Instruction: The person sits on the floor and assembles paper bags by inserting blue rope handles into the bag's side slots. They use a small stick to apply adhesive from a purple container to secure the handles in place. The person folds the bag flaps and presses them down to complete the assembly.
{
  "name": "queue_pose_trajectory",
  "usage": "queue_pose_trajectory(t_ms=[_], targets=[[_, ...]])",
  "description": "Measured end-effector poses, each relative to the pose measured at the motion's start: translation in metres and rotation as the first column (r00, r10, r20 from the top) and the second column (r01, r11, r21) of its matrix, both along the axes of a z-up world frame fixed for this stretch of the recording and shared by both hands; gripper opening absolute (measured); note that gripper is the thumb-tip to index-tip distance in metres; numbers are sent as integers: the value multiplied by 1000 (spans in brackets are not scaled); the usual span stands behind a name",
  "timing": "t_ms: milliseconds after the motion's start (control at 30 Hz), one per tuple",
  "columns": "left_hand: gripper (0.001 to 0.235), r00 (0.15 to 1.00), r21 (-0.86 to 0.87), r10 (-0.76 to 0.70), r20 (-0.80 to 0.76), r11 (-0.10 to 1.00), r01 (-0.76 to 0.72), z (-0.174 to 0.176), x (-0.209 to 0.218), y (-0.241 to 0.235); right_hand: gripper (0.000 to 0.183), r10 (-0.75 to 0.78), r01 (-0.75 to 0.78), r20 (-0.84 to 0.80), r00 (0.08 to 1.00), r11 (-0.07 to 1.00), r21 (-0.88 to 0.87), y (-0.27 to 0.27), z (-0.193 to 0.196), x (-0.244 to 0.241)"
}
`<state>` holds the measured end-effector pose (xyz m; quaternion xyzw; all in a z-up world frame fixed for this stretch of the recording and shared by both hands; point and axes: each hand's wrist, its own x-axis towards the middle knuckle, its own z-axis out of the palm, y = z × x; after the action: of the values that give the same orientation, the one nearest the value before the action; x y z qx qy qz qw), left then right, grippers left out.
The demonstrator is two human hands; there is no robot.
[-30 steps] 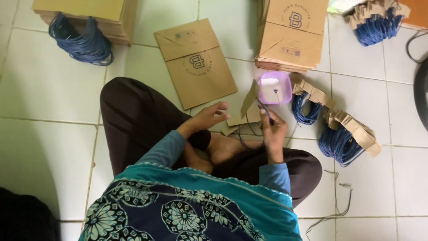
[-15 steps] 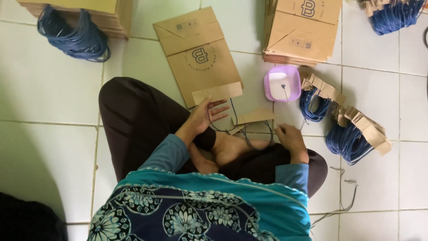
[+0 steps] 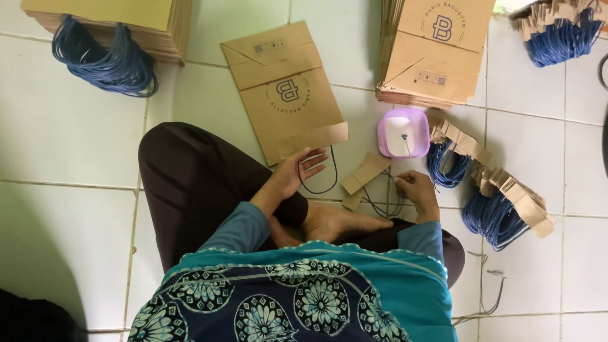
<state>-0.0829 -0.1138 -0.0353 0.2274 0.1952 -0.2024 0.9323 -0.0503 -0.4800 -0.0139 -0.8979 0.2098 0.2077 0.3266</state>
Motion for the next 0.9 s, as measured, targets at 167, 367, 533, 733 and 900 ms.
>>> queue_pose_trajectory(t_ms=[167,367,533,733,900], targets=[[31,1000,-8,11,-21,1000,-12,14,0,7,23,48,21,242,969,960,-279,-36,-35,8],[40,993,-18,-92,70,995,94,4,2,1,22,65,153,603,795,940,-304,17,7,10],[46,981,-23,-155,120,987,159,15,3,3,20,-25,134,474,880,971,-198,10,-8,28],[48,987,-264,-89,131,957,121,29,0,7,12,74,168,595,801,925,-342,-11,-22,29],[44,996,-438,-18,89,897,55,25,2,5,16,-69,172,549,833,975,-139,28,15,12]])
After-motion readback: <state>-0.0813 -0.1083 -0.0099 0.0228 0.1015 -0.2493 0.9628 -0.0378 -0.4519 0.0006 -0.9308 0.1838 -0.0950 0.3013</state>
